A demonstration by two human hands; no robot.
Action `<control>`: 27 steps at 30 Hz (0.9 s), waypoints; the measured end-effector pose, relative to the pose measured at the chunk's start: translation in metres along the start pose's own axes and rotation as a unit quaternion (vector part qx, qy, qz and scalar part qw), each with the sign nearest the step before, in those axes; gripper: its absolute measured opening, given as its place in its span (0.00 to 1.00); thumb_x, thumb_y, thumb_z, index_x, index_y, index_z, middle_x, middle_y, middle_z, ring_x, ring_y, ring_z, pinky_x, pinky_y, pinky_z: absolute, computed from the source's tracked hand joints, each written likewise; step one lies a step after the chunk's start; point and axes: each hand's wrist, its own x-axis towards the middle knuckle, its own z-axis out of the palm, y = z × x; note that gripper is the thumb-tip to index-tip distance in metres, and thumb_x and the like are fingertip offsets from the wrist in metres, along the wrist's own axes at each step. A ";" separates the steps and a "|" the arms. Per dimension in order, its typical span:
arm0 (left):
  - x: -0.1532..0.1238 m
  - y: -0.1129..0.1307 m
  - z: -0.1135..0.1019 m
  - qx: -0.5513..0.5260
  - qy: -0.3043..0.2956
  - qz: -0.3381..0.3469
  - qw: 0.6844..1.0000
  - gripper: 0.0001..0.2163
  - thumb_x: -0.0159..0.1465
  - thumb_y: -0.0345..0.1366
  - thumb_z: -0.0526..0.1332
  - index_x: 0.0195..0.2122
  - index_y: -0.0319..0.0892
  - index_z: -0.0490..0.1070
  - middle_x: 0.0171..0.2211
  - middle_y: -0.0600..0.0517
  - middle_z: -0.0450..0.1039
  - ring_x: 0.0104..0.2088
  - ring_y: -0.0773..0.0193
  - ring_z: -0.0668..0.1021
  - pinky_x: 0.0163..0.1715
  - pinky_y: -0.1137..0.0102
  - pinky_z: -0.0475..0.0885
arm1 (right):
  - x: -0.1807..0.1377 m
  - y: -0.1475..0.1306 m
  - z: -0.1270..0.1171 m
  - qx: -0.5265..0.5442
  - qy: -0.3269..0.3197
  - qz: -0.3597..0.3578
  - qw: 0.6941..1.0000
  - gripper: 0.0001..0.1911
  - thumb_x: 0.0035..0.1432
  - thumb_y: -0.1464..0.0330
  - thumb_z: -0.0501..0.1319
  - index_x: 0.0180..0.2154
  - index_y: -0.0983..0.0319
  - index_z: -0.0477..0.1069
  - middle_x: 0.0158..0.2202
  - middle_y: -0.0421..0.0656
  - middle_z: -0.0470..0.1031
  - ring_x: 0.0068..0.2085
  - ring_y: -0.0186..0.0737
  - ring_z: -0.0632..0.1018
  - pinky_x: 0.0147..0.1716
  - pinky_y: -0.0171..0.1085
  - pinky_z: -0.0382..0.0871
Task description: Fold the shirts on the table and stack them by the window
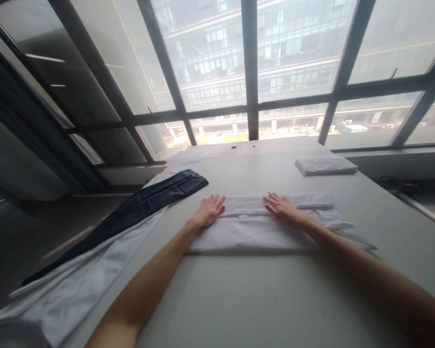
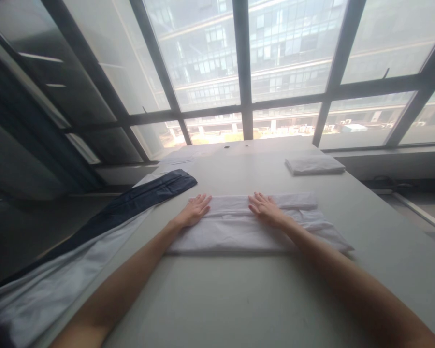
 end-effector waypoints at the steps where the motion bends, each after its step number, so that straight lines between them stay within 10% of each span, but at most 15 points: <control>1: 0.000 0.001 -0.001 0.000 0.001 0.002 1.000 0.29 0.76 0.50 0.42 0.74 0.43 0.51 0.74 0.41 0.45 0.74 0.46 0.50 0.69 0.45 0.46 | 0.000 -0.001 0.003 -0.018 -0.012 0.003 1.000 0.35 0.73 0.52 0.40 0.73 0.63 0.52 0.75 0.54 0.47 0.74 0.54 0.49 0.70 0.59 0.43; 7: 0.008 0.018 0.005 -0.007 0.090 0.039 0.995 0.28 0.77 0.48 0.41 0.71 0.40 0.58 0.73 0.41 0.53 0.73 0.50 0.53 0.70 0.50 0.50 | 0.000 0.004 0.012 -0.061 -0.009 -0.005 0.998 0.35 0.73 0.53 0.41 0.73 0.62 0.50 0.75 0.54 0.46 0.74 0.54 0.48 0.70 0.58 0.42; 15: 0.014 0.038 0.026 -0.016 0.045 0.072 0.996 0.35 0.74 0.58 0.40 0.74 0.39 0.50 0.74 0.39 0.44 0.74 0.47 0.48 0.70 0.47 0.48 | 0.002 0.003 0.012 -0.066 -0.006 0.004 0.998 0.35 0.73 0.52 0.42 0.73 0.60 0.51 0.75 0.53 0.47 0.74 0.55 0.50 0.70 0.58 0.44; 27: 0.000 -0.008 0.000 -0.002 -0.001 -0.046 0.999 0.37 0.73 0.60 0.35 0.74 0.38 0.49 0.75 0.39 0.41 0.74 0.47 0.47 0.69 0.43 0.45 | 0.001 0.003 0.010 -0.064 -0.012 -0.004 0.998 0.35 0.73 0.53 0.42 0.73 0.62 0.51 0.75 0.54 0.46 0.74 0.56 0.50 0.70 0.59 0.44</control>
